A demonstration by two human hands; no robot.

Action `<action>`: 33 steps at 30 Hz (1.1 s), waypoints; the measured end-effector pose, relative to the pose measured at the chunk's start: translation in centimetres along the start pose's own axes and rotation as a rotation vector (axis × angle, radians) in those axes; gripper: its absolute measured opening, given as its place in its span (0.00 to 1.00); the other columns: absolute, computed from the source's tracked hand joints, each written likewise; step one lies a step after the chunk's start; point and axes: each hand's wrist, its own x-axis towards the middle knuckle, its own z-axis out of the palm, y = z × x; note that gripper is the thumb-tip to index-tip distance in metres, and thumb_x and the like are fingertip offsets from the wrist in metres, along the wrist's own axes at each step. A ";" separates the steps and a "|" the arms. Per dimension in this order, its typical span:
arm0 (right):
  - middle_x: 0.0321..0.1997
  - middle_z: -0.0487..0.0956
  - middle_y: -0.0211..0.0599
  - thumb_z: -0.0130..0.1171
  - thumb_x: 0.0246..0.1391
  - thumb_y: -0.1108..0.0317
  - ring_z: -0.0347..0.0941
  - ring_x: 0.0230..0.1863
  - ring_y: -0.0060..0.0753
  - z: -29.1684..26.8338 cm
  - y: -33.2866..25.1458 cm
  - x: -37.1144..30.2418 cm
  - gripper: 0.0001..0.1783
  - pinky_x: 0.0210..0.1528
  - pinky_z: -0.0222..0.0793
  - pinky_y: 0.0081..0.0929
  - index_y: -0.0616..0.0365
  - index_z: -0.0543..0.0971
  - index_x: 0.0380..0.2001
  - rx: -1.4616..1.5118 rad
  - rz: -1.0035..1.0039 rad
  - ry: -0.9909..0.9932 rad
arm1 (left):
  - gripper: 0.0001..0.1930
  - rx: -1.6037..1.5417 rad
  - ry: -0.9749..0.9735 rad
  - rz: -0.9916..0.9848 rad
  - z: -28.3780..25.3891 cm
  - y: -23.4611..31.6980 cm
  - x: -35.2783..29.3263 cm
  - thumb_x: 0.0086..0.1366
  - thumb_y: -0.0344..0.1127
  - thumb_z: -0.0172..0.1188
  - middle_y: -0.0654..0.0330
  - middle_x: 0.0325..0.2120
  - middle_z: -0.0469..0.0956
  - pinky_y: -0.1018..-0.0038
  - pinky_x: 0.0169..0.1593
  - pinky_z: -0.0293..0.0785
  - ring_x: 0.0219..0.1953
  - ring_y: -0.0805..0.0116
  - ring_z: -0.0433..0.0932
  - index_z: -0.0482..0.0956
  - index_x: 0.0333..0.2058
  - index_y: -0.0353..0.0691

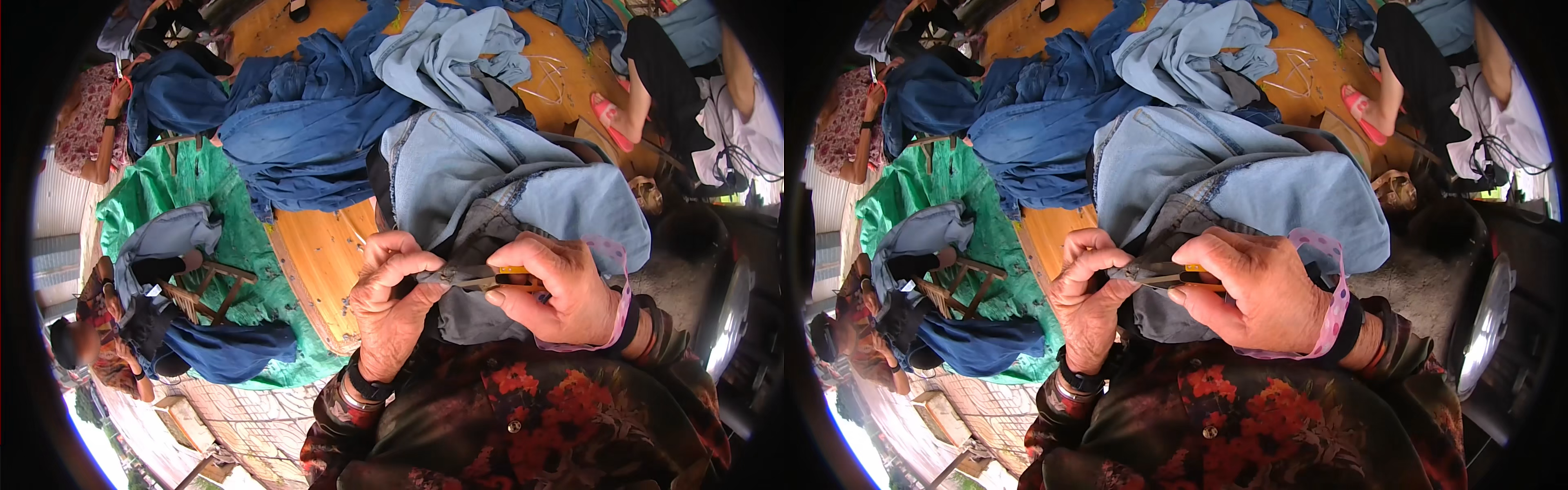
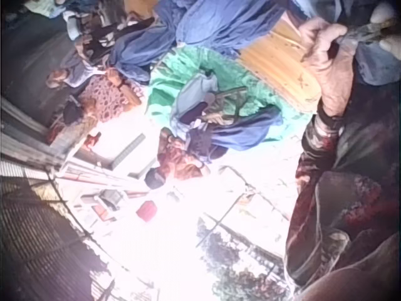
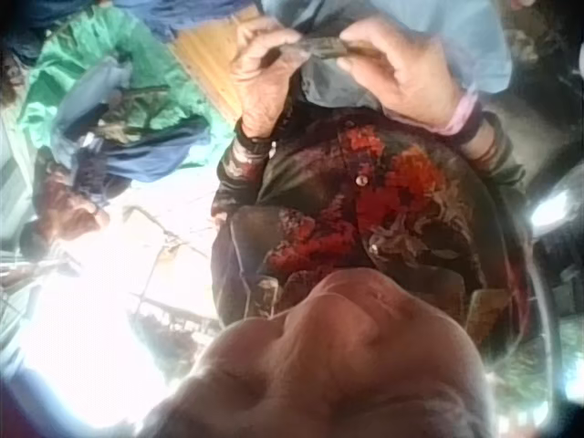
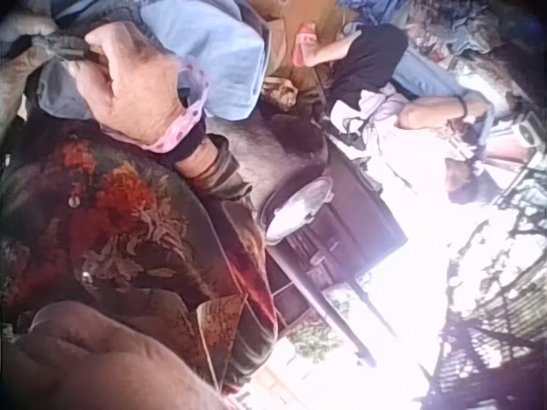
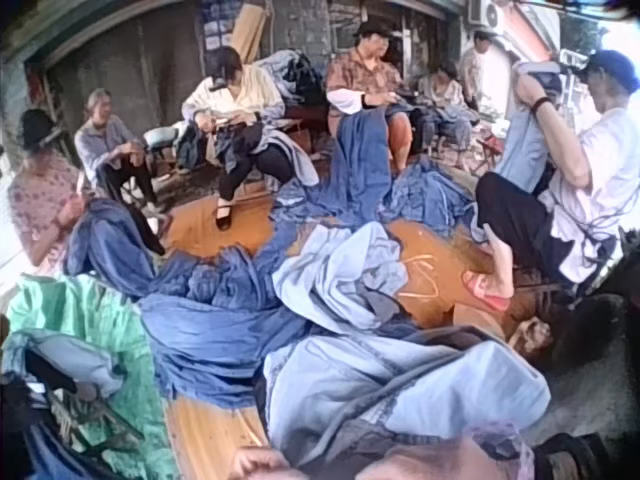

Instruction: Using a seam ripper or small scissors to remove threads or tags from denim garments in an outdoor workshop setting.

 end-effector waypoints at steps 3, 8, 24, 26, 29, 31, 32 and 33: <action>0.22 0.73 0.35 0.60 0.42 0.75 0.70 0.19 0.30 0.2 -0.4 0.2 0.13 0.19 0.64 0.24 0.60 0.70 0.33 -0.109 -0.073 0.007 | 0.14 0.006 -0.011 0.006 0.0 0.5 0.1 0.41 0.20 0.65 0.64 0.31 0.67 0.77 0.40 0.65 0.33 0.72 0.67 0.78 0.30 0.39; 0.21 0.71 0.34 0.61 0.40 0.75 0.70 0.18 0.32 0.6 -0.3 0.5 0.16 0.19 0.63 0.27 0.60 0.69 0.34 -0.204 -0.158 0.011 | 0.15 0.052 -0.021 0.024 0.0 0.6 0.1 0.40 0.19 0.64 0.63 0.30 0.67 0.77 0.40 0.65 0.33 0.71 0.67 0.78 0.30 0.39; 0.22 0.71 0.36 0.61 0.40 0.74 0.70 0.19 0.36 0.4 -0.6 0.6 0.16 0.20 0.64 0.29 0.60 0.69 0.35 -0.260 -0.174 -0.014 | 0.15 0.039 -0.019 0.016 0.0 0.5 0.0 0.39 0.18 0.64 0.63 0.29 0.68 0.77 0.38 0.66 0.33 0.71 0.68 0.78 0.29 0.39; 0.21 0.71 0.36 0.61 0.41 0.75 0.70 0.19 0.36 0.5 -0.5 0.6 0.14 0.20 0.64 0.29 0.60 0.70 0.34 -0.269 -0.188 -0.010 | 0.15 0.041 -0.018 0.018 0.0 0.4 0.0 0.39 0.18 0.64 0.63 0.29 0.68 0.77 0.38 0.66 0.33 0.71 0.68 0.78 0.29 0.39; 0.21 0.72 0.36 0.60 0.42 0.76 0.69 0.18 0.36 0.3 -0.6 0.7 0.13 0.20 0.64 0.28 0.61 0.70 0.33 -0.268 -0.187 -0.032 | 0.15 0.050 -0.019 0.025 0.0 0.3 0.0 0.39 0.19 0.65 0.63 0.29 0.68 0.77 0.38 0.66 0.32 0.71 0.68 0.78 0.29 0.39; 0.22 0.72 0.37 0.59 0.42 0.77 0.70 0.18 0.36 0.4 -0.3 0.5 0.12 0.20 0.63 0.27 0.62 0.70 0.33 -0.217 -0.174 0.000 | 0.15 0.040 -0.015 0.024 0.0 0.4 0.1 0.39 0.19 0.65 0.63 0.29 0.68 0.77 0.38 0.66 0.32 0.70 0.68 0.78 0.29 0.39; 0.22 0.72 0.37 0.59 0.43 0.77 0.70 0.18 0.36 0.3 -0.3 0.5 0.12 0.20 0.63 0.26 0.62 0.70 0.33 -0.166 -0.162 0.033 | 0.15 0.039 -0.016 0.025 0.1 0.4 0.1 0.39 0.19 0.65 0.63 0.29 0.68 0.77 0.38 0.66 0.32 0.70 0.68 0.78 0.29 0.39; 0.22 0.72 0.37 0.59 0.43 0.77 0.70 0.18 0.36 0.2 -0.3 0.4 0.12 0.20 0.63 0.26 0.62 0.70 0.33 -0.168 -0.162 0.034 | 0.15 0.038 -0.017 0.039 0.1 0.4 0.2 0.39 0.19 0.65 0.63 0.29 0.68 0.77 0.38 0.66 0.32 0.70 0.68 0.78 0.29 0.39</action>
